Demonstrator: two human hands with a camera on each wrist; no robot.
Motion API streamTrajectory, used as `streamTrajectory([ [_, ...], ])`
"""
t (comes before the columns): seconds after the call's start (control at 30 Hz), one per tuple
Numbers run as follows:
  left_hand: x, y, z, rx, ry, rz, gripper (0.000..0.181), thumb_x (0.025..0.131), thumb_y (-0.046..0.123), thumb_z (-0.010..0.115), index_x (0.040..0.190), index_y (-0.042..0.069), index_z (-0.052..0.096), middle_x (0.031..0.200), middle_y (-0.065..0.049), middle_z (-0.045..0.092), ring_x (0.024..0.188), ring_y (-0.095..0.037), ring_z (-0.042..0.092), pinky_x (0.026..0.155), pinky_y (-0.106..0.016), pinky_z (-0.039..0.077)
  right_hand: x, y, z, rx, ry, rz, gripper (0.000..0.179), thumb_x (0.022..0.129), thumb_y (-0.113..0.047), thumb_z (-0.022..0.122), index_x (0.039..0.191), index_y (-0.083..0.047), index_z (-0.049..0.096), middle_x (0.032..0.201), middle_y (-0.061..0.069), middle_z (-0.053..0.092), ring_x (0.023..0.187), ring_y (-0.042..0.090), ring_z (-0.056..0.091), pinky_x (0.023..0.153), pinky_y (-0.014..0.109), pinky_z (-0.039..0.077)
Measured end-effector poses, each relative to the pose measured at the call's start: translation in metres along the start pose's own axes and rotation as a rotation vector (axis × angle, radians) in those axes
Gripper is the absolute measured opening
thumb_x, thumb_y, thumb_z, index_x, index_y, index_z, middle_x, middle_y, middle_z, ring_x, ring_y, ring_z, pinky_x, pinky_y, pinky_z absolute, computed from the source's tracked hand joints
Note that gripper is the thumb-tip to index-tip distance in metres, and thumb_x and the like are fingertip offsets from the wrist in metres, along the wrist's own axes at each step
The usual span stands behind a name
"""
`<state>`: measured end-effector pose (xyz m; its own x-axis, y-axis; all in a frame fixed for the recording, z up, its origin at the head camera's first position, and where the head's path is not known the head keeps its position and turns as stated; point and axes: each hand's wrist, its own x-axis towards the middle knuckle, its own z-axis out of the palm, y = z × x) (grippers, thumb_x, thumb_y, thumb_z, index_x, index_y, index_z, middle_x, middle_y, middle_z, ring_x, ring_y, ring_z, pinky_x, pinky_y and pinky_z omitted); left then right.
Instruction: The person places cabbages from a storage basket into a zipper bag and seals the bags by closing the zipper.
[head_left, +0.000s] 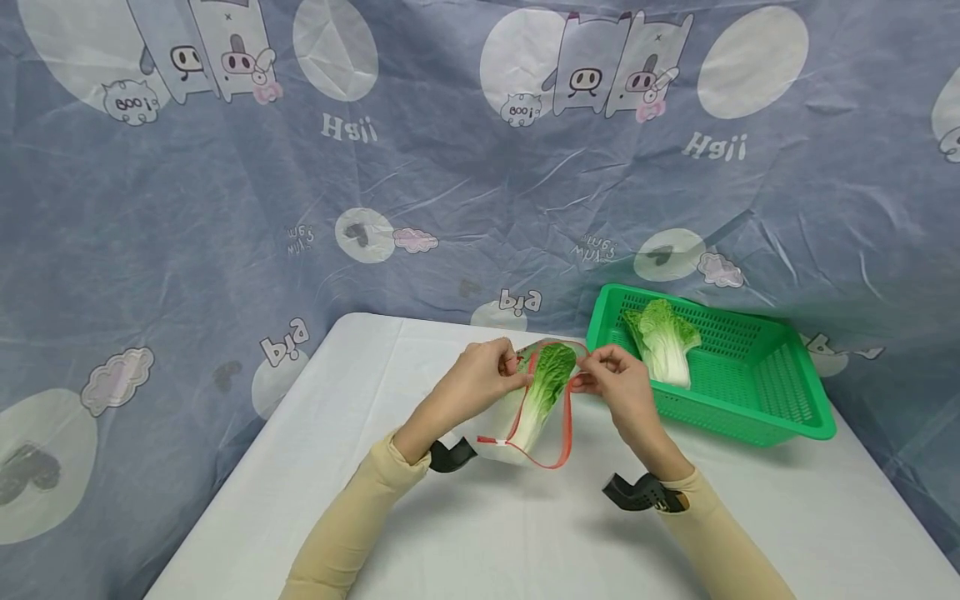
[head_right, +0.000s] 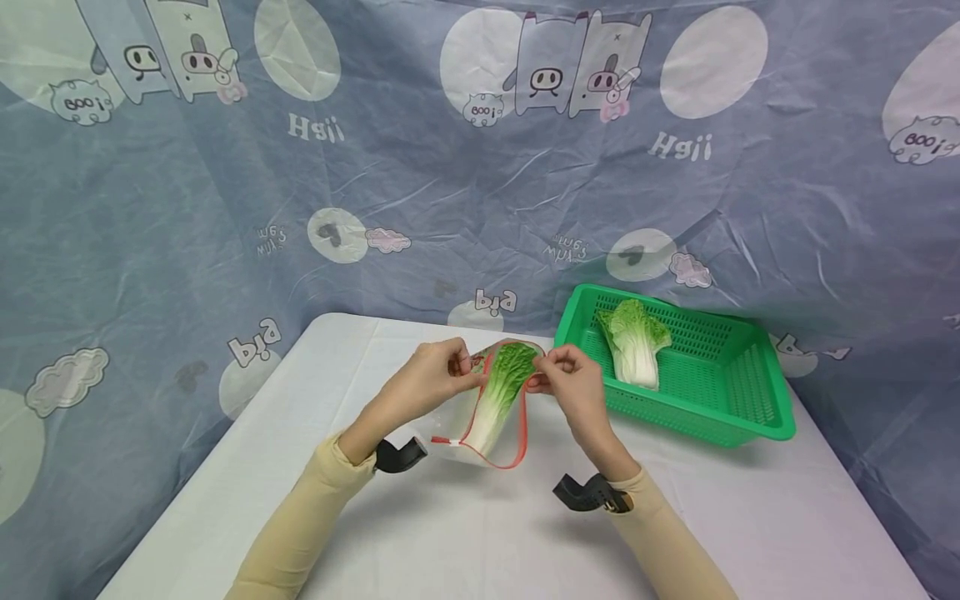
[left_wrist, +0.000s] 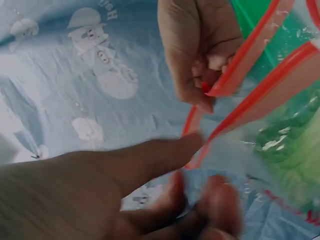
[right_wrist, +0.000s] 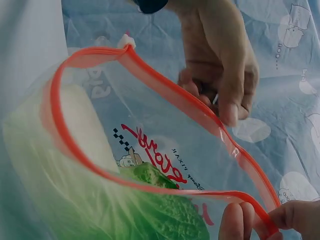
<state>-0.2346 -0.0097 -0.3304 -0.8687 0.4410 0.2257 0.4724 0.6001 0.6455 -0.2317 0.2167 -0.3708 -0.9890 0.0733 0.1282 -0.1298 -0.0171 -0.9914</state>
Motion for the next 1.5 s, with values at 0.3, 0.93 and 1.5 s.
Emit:
streamTrajectory([
  [0.3, -0.021, 0.010, 0.011, 0.438, -0.319, 0.013, 0.039, 0.082, 0.034, 0.076, 0.051, 0.019, 0.057, 0.044, 0.012, 0.047, 0.045, -0.006, 0.044, 0.045, -0.021, 0.034, 0.001, -0.001, -0.001, -0.002, 0.032, -0.033, 0.008, 0.092, -0.008, 0.064, 0.087, -0.010, 0.058, 0.075, 0.001, 0.069, 0.063, 0.013, 0.069, 0.068, 0.031, 0.060],
  [0.93, -0.002, -0.022, -0.035, 0.228, 0.103, -0.054, 0.017, 0.081, 0.015, 0.071, 0.064, 0.014, 0.069, 0.063, 0.005, 0.062, 0.053, -0.011, 0.048, 0.050, -0.024, 0.039, 0.011, -0.011, -0.018, -0.339, 0.070, -0.074, 0.015, 0.092, -0.009, 0.057, 0.103, 0.002, 0.058, 0.081, 0.000, 0.059, 0.068, 0.006, 0.067, 0.069, 0.026, 0.059],
  [1.5, 0.023, -0.056, -0.050, -0.082, 0.311, -0.085, 0.013, 0.088, 0.019, 0.068, 0.085, 0.008, 0.075, 0.080, -0.003, 0.071, 0.071, -0.017, 0.063, 0.063, -0.030, 0.050, 0.029, -0.030, -0.011, -0.413, 0.123, -0.074, 0.030, 0.092, -0.034, 0.064, 0.105, -0.007, 0.067, 0.088, 0.000, 0.067, 0.073, 0.008, 0.069, 0.075, 0.028, 0.058],
])
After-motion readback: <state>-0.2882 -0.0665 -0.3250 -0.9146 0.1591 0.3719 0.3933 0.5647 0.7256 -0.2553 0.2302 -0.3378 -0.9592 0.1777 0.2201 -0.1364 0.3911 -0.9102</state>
